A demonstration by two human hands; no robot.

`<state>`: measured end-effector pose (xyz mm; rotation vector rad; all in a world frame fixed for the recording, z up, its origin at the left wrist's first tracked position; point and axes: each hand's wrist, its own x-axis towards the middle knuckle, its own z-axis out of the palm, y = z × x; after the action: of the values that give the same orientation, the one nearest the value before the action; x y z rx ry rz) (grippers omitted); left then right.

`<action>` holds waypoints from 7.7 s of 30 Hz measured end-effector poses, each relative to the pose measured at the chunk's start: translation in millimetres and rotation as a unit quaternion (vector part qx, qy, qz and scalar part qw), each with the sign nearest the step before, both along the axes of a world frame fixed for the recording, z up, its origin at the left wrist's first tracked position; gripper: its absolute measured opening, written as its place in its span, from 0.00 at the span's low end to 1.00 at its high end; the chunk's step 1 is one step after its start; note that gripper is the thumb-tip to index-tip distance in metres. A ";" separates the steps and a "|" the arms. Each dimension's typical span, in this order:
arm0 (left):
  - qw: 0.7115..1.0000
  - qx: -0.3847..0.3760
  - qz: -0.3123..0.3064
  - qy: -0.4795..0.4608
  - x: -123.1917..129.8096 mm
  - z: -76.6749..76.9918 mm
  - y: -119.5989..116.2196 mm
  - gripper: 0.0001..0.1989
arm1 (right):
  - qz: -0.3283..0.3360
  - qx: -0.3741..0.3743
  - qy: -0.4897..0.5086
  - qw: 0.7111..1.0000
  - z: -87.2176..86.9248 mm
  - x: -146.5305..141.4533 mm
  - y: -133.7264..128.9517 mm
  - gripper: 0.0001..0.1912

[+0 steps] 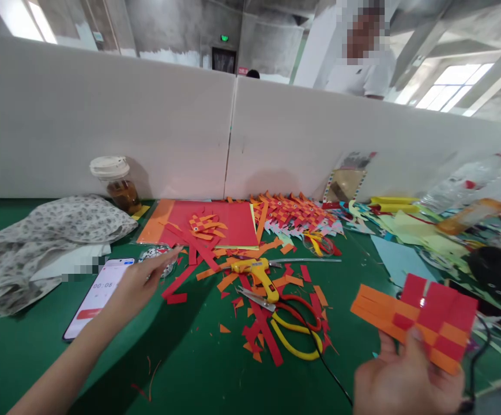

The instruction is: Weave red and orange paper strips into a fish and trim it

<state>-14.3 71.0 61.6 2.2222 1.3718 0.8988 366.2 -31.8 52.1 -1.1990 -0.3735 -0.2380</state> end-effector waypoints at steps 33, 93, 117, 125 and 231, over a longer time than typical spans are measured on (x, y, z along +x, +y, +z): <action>0.800 -0.426 -0.042 -0.420 49.1 -23.2 -62.0 0.11 | 0.544 -0.292 0.029 0.786 -18.4 -154.9 6.1 0.23; 0.679 -0.400 0.192 -0.585 35.3 -31.1 -41.9 0.24 | 0.226 -0.660 -0.549 0.461 -31.9 -0.4 15.3 0.22; 0.689 -0.427 0.127 -0.571 43.9 -39.0 -51.4 0.21 | 0.417 -0.286 -0.012 0.863 10.2 -49.6 0.0 0.18; 0.750 -0.403 0.024 -0.524 55.3 -43.0 -64.0 0.19 | 0.461 -0.343 -0.009 0.819 -5.7 -153.1 17.4 0.21; 0.982 -0.175 0.065 0.021 38.6 -42.3 -49.0 0.05 | 0.301 -0.304 -0.609 0.668 -40.4 -101.7 41.2 0.05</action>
<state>24.3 21.9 19.3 1.9129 1.5730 0.5957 264.5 9.5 11.8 -1.3265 -2.1500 -0.3207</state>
